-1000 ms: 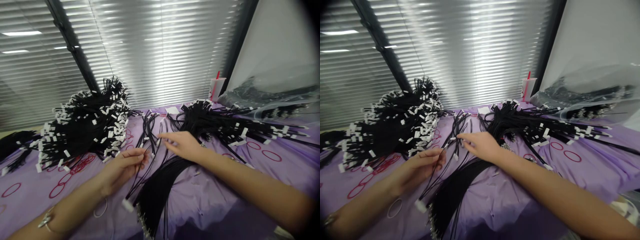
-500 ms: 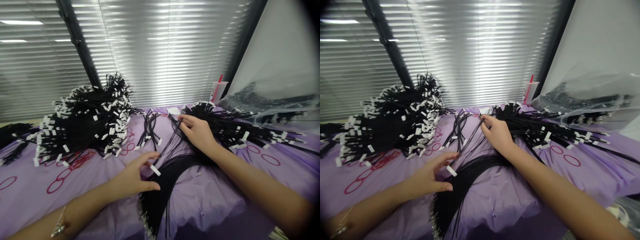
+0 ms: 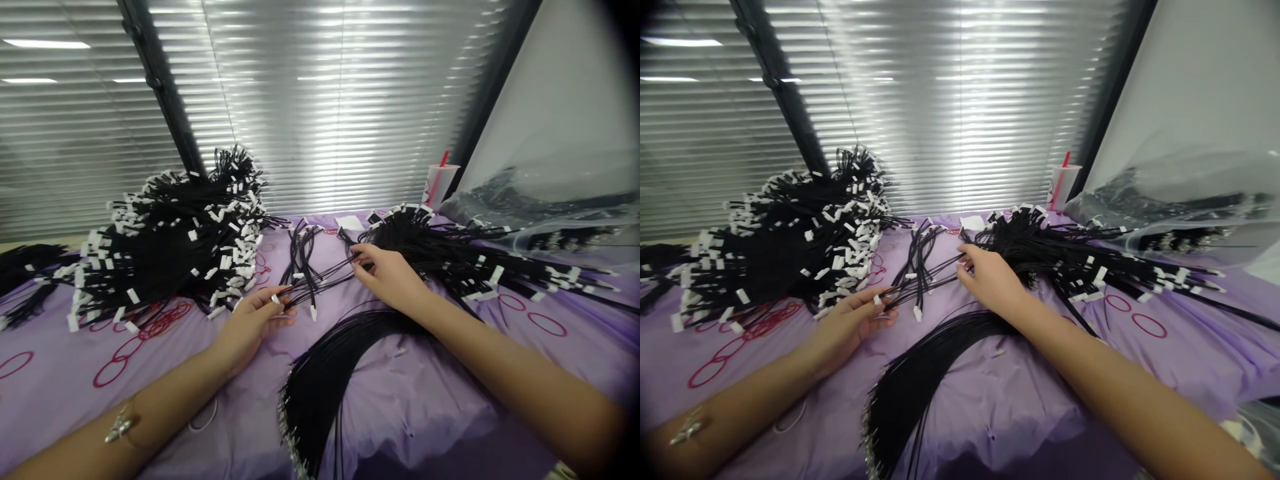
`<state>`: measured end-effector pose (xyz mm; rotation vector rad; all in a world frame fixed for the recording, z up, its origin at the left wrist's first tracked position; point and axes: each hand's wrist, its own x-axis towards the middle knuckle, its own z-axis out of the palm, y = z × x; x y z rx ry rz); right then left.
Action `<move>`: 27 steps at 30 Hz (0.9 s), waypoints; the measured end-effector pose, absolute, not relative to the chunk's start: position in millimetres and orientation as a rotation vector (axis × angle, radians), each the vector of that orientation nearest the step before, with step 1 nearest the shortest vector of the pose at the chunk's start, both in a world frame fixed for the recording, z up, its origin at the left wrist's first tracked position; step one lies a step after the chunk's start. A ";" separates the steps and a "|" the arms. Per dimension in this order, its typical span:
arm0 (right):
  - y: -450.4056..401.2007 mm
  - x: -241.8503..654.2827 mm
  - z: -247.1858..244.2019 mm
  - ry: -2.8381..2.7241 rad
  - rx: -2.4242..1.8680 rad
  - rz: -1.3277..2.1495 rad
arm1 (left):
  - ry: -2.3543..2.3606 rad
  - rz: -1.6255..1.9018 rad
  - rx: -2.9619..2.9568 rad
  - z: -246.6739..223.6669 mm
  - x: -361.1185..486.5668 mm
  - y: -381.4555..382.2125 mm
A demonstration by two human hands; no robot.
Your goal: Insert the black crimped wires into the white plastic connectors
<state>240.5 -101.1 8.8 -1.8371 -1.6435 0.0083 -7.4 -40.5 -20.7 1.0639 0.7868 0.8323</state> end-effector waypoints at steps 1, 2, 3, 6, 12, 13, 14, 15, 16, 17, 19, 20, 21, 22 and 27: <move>-102.9 238.9 9.3 -1.660 -1.840 -0.032 | 0.791 0.829 1.051 -21.0 -7.6 -38.8; -104.8 237.5 9.8 -1.670 -1.841 -0.070 | 0.797 0.827 1.043 -21.1 -7.8 -37.4; -106.8 236.6 10.4 -1.671 -1.839 -0.106 | 0.801 0.829 1.036 -20.9 -7.9 -36.2; -111.1 237.5 13.3 -1.662 -1.780 -0.254 | 0.811 0.844 1.013 -19.7 -8.3 -32.6; -116.4 232.3 19.8 -1.768 -1.483 -0.416 | 0.793 0.900 1.008 -22.4 -8.3 -24.7; -117.5 226.5 19.8 -1.878 -1.474 -0.262 | 0.786 0.903 1.019 -23.5 -8.0 -23.9; -118.5 219.2 19.2 -2.031 -1.463 -0.067 | 0.778 0.903 1.035 -24.7 -7.6 -23.3; -118.9 211.0 17.9 -2.217 -1.449 0.137 | 0.772 0.901 1.054 -25.9 -7.3 -22.9; -118.6 202.7 16.2 -2.428 -1.408 0.323 | 0.766 0.895 1.078 -27.0 -7.2 -22.7; -117.4 195.0 14.4 -2.573 -1.383 0.414 | 0.762 0.889 1.106 -27.8 -7.1 -22.7; -112.9 183.6 11.6 -2.748 -1.327 0.500 | 0.758 0.875 1.177 -28.3 -7.7 -23.4; -109.9 180.6 11.1 -2.788 -1.294 0.544 | 0.758 0.867 1.220 -27.8 -8.3 -24.0; -107.0 179.2 11.3 -2.814 -1.257 0.607 | 0.759 0.858 1.268 -26.8 -8.9 -24.8; -104.5 179.2 12.0 -2.824 -1.232 0.682 | 0.764 0.853 1.318 -25.3 -9.6 -25.7; -104.4 184.1 16.3 -2.751 -1.274 0.811 | 0.841 0.886 1.595 -16.3 -14.1 -28.1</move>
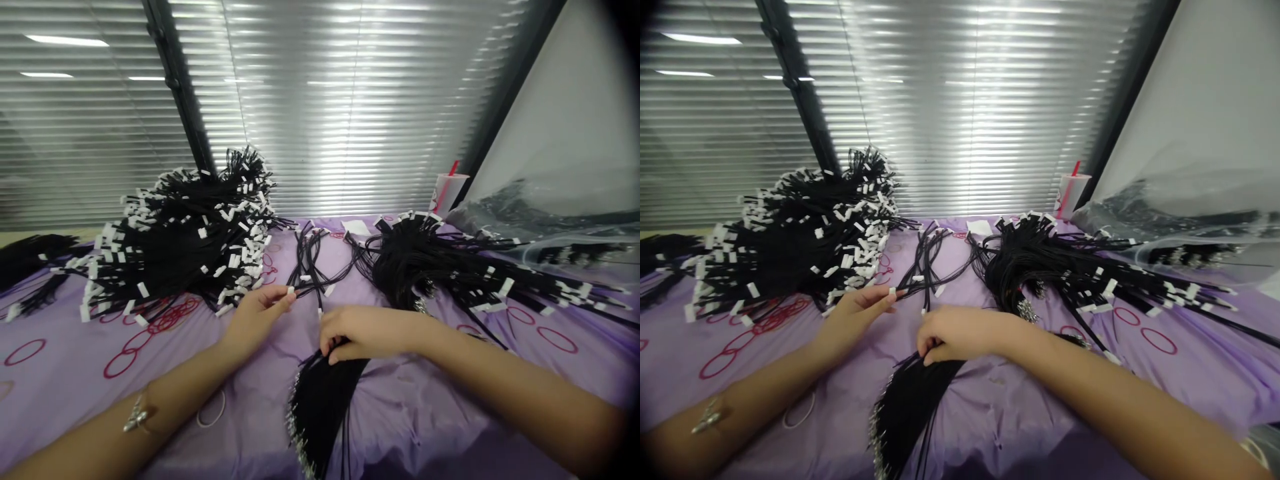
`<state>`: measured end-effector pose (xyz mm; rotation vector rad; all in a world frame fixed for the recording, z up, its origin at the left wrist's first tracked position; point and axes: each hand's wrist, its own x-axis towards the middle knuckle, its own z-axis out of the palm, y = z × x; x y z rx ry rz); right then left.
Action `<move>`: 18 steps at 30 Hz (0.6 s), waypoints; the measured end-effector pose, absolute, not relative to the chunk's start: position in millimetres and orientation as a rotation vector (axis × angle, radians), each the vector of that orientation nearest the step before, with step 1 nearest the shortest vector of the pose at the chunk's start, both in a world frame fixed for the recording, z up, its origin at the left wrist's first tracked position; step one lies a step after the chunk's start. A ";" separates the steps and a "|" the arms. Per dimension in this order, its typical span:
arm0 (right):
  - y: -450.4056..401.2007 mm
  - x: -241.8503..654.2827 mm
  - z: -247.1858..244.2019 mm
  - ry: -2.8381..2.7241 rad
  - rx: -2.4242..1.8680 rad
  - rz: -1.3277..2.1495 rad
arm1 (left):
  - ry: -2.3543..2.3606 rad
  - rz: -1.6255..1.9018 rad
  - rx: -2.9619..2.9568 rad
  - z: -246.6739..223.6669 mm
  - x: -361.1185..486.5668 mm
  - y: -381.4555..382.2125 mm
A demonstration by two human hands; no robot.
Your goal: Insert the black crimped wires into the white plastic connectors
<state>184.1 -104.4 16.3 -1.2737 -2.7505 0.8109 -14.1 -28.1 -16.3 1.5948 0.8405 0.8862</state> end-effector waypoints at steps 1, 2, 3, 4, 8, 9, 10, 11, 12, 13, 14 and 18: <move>-106.3 184.3 16.3 -2.751 -1.262 0.789 | 0.853 0.897 1.644 -15.7 -14.9 -28.0; -108.2 184.3 15.9 -2.759 -1.246 0.763 | 0.861 0.903 1.684 -15.9 -15.6 -27.9; -110.1 184.2 15.2 -2.768 -1.235 0.740 | 0.866 0.904 1.713 -16.7 -16.1 -27.7; -111.7 184.0 14.2 -2.774 -1.231 0.720 | 0.869 0.898 1.733 -18.1 -16.3 -27.4; -115.0 183.0 9.1 -2.753 -1.283 0.655 | 0.878 0.853 1.761 -25.3 -16.0 -26.0; -114.8 182.6 7.8 -2.743 -1.279 0.635 | 0.883 0.850 1.762 -26.7 -15.9 -25.3; -114.3 182.0 6.4 -2.742 -1.247 0.620 | 0.889 0.850 1.761 -27.7 -15.8 -24.6; -113.4 181.3 4.9 -2.753 -1.189 0.607 | 0.893 0.849 1.758 -28.3 -15.6 -24.0; -112.2 180.5 3.3 -2.771 -1.115 0.596 | 0.896 0.847 1.753 -28.5 -15.5 -23.6; -111.0 179.5 1.4 -2.790 -1.037 0.589 | 0.899 0.843 1.746 -28.4 -15.4 -23.5; -109.7 178.5 -0.6 -2.800 -0.974 0.585 | 0.903 0.837 1.737 -27.8 -15.2 -23.8; -108.3 173.7 -8.2 -2.787 -0.921 0.553 | 0.914 0.808 1.691 -22.8 -14.1 -27.2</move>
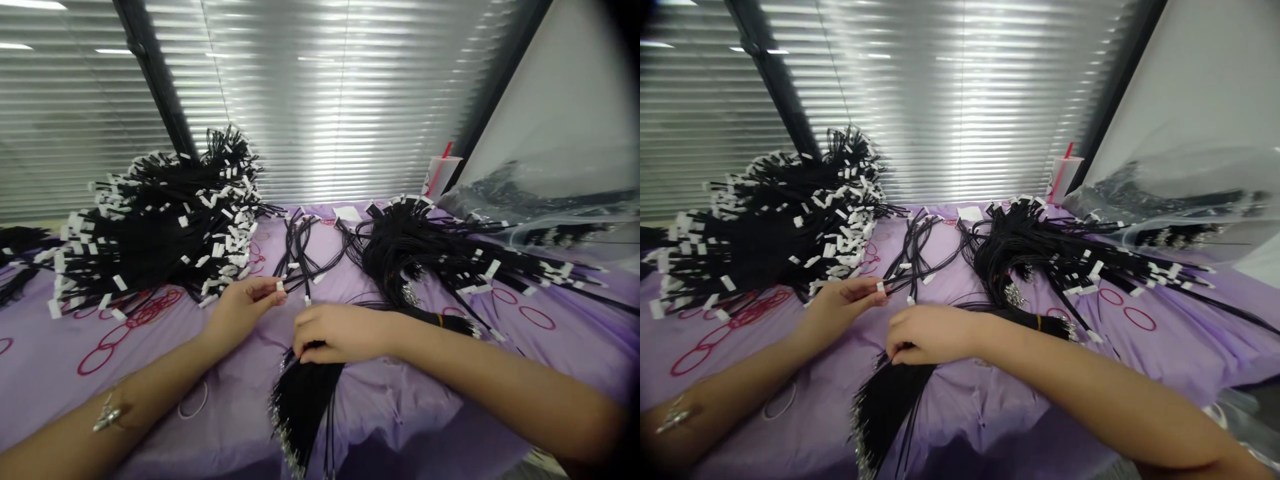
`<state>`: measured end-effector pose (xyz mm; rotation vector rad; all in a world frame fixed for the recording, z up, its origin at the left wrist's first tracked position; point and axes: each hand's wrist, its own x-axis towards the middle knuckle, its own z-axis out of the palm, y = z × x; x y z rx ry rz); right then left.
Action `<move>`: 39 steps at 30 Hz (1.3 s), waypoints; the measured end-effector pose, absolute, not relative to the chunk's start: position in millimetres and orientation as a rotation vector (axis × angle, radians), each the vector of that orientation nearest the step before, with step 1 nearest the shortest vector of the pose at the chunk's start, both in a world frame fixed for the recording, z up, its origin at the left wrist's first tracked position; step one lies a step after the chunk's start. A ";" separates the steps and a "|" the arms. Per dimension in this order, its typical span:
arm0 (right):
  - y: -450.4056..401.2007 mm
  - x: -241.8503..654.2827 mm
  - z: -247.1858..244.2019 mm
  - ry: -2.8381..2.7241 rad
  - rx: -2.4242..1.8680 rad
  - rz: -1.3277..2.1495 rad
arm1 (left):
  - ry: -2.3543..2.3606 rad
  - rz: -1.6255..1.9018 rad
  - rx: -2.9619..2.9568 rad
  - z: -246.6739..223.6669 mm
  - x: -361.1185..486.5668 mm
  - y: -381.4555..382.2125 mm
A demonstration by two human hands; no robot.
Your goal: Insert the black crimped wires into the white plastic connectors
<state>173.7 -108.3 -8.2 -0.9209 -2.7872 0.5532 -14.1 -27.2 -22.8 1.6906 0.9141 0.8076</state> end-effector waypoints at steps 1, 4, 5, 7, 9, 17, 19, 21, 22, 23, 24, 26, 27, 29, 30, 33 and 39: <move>-109.1 172.4 -9.4 -2.780 -0.952 0.508 | 0.914 0.801 1.661 -21.5 -13.7 -27.7; -112.6 169.4 -11.3 -2.736 -1.073 0.336 | 0.915 0.781 1.516 -19.7 -12.7 -26.3; -113.6 168.8 -11.4 -2.707 -1.107 0.311 | 0.911 0.774 1.467 -20.0 -12.3 -25.0; -114.6 168.4 -11.6 -2.640 -1.153 0.330 | 0.895 0.765 1.391 -21.2 -11.6 -22.2; -114.4 168.5 -12.3 -2.565 -1.154 0.369 | 0.883 0.765 1.352 -22.4 -10.9 -20.3; -112.9 167.9 -15.8 -2.442 -0.922 0.411 | 0.846 0.754 1.302 -22.4 -11.4 -21.8; -113.6 167.1 -14.2 -2.426 -0.928 0.429 | 0.843 0.751 1.298 -22.7 -11.5 -22.0; -114.5 166.0 -12.2 -2.407 -0.988 0.464 | 0.844 0.754 1.293 -23.3 -11.2 -21.9; -114.9 165.5 -11.4 -2.396 -1.033 0.476 | 0.843 0.757 1.291 -23.5 -11.0 -21.7; -115.2 165.0 -10.8 -2.384 -1.078 0.476 | 0.842 0.760 1.287 -23.7 -10.9 -21.6; -115.4 164.8 -10.7 -2.373 -1.117 0.464 | 0.840 0.764 1.285 -23.8 -10.8 -21.5; -115.4 164.9 -11.4 -2.368 -1.145 0.421 | 0.837 0.766 1.279 -23.5 -10.7 -21.6; -115.1 165.2 -12.2 -2.372 -1.134 0.404 | 0.838 0.764 1.277 -23.2 -10.7 -21.8; -114.1 166.3 -14.2 -2.391 -1.083 0.411 | 0.841 0.759 1.276 -22.5 -10.6 -22.2; -113.4 167.0 -15.1 -2.400 -1.051 0.432 | 0.844 0.757 1.277 -22.2 -10.6 -22.4; -111.5 168.8 -16.8 -2.406 -1.016 0.528 | 0.858 0.754 1.279 -21.7 -10.2 -22.8; -110.2 170.9 -17.7 -2.505 -0.942 0.603 | 0.864 0.751 1.280 -21.0 -9.7 -23.7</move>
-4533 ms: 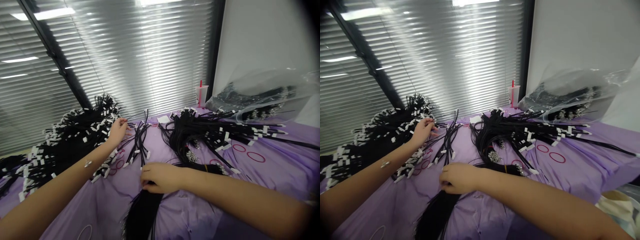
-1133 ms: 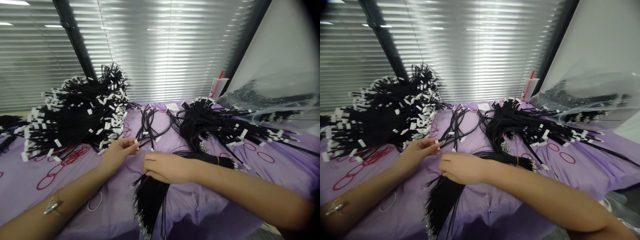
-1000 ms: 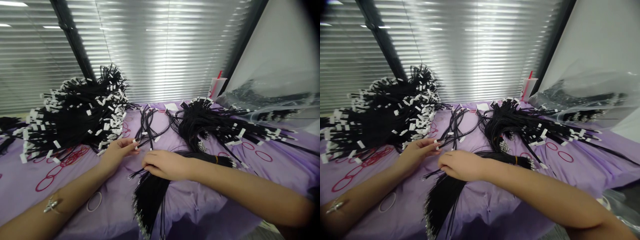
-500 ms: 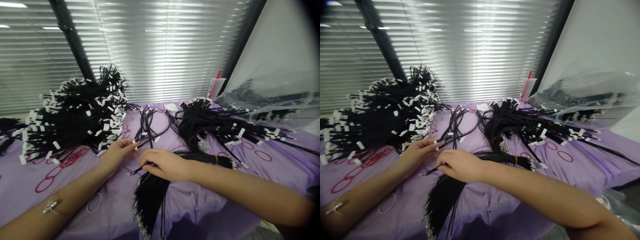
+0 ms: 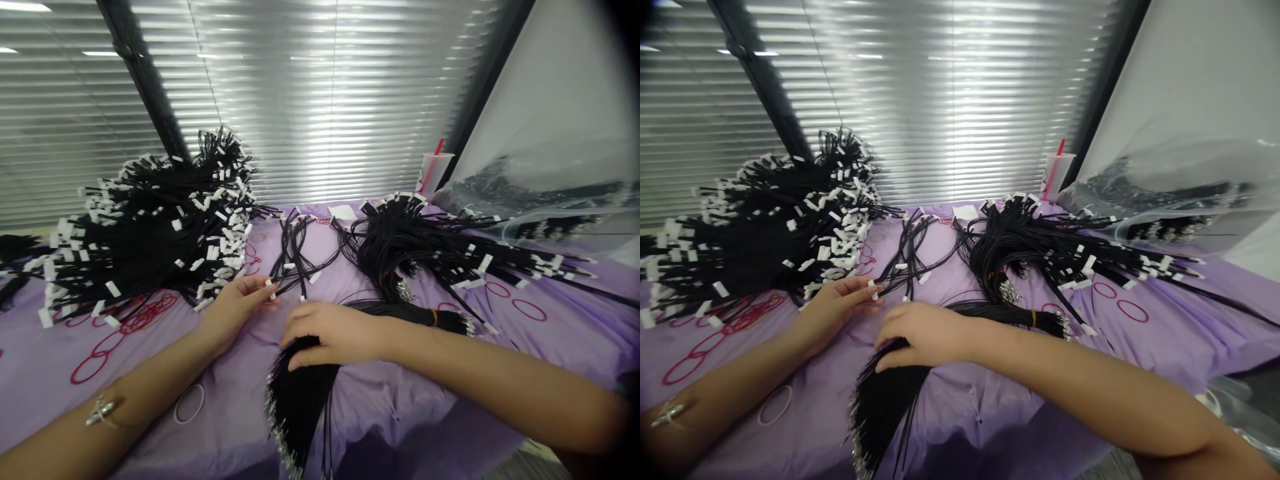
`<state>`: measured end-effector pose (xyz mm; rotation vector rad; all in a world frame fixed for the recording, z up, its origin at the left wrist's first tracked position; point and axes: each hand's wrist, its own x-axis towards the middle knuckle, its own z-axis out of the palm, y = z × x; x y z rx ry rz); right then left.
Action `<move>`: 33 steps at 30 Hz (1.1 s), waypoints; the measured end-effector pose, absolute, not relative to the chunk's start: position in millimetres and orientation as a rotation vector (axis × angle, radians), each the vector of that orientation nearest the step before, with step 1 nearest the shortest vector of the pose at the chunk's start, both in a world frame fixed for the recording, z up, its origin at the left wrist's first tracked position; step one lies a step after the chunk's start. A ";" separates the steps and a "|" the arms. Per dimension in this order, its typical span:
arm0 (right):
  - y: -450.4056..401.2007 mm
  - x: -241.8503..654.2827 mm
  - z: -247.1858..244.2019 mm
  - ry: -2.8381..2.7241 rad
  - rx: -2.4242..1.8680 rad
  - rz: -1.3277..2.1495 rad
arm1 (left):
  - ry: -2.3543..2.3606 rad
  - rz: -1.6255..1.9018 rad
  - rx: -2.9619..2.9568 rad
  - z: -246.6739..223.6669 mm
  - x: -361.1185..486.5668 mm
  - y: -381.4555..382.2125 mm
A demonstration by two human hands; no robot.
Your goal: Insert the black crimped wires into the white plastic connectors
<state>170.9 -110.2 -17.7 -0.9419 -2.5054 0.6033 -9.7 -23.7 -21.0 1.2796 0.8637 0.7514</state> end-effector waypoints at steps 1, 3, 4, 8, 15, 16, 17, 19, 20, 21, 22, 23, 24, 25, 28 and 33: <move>-110.2 170.9 -17.8 -2.519 -0.921 0.580 | 0.862 0.749 1.280 -20.7 -9.7 -24.0; -110.2 170.7 -17.6 -2.529 -0.923 0.554 | 0.862 0.746 1.281 -19.8 -9.6 -24.5; -110.3 170.4 -17.3 -2.544 -0.935 0.549 | 0.863 0.746 1.282 -19.6 -9.5 -24.6; -111.7 167.9 -13.5 -2.638 -1.011 0.544 | 0.866 0.750 1.287 -20.2 -9.5 -24.2; -115.5 162.6 -8.3 -2.645 -1.143 0.569 | 0.854 0.749 1.299 -23.5 -10.0 -22.9; -116.3 162.4 -9.3 -2.654 -1.143 0.539 | 0.852 0.751 1.301 -23.5 -10.0 -22.9; -117.1 162.3 -10.8 -2.662 -1.141 0.494 | 0.849 0.754 1.303 -23.4 -9.9 -23.0; -119.0 161.7 -13.9 -2.684 -1.131 0.368 | 0.846 0.759 1.305 -23.2 -9.8 -23.3; -119.8 161.3 -15.2 -2.696 -1.129 0.298 | 0.846 0.760 1.305 -23.1 -9.7 -23.5; -120.3 160.8 -16.0 -2.705 -1.131 0.235 | 0.847 0.761 1.306 -23.0 -9.7 -23.6; -120.4 160.4 -16.1 -2.702 -1.138 0.187 | 0.848 0.760 1.305 -22.9 -9.8 -23.8; -120.3 160.2 -15.7 -2.686 -1.155 0.155 | 0.850 0.759 1.303 -22.9 -9.8 -24.0; -119.8 160.2 -14.7 -2.661 -1.177 0.149 | 0.851 0.757 1.300 -22.8 -9.9 -24.2; -119.2 160.5 -13.3 -2.626 -1.196 0.165 | 0.852 0.756 1.296 -22.7 -10.0 -24.4; -117.5 162.9 -9.0 -2.475 -1.208 0.284 | 0.853 0.747 1.289 -21.9 -10.7 -24.8; -118.1 167.7 -5.8 -2.183 -1.100 0.355 | 0.833 0.731 1.304 -19.9 -11.6 -28.0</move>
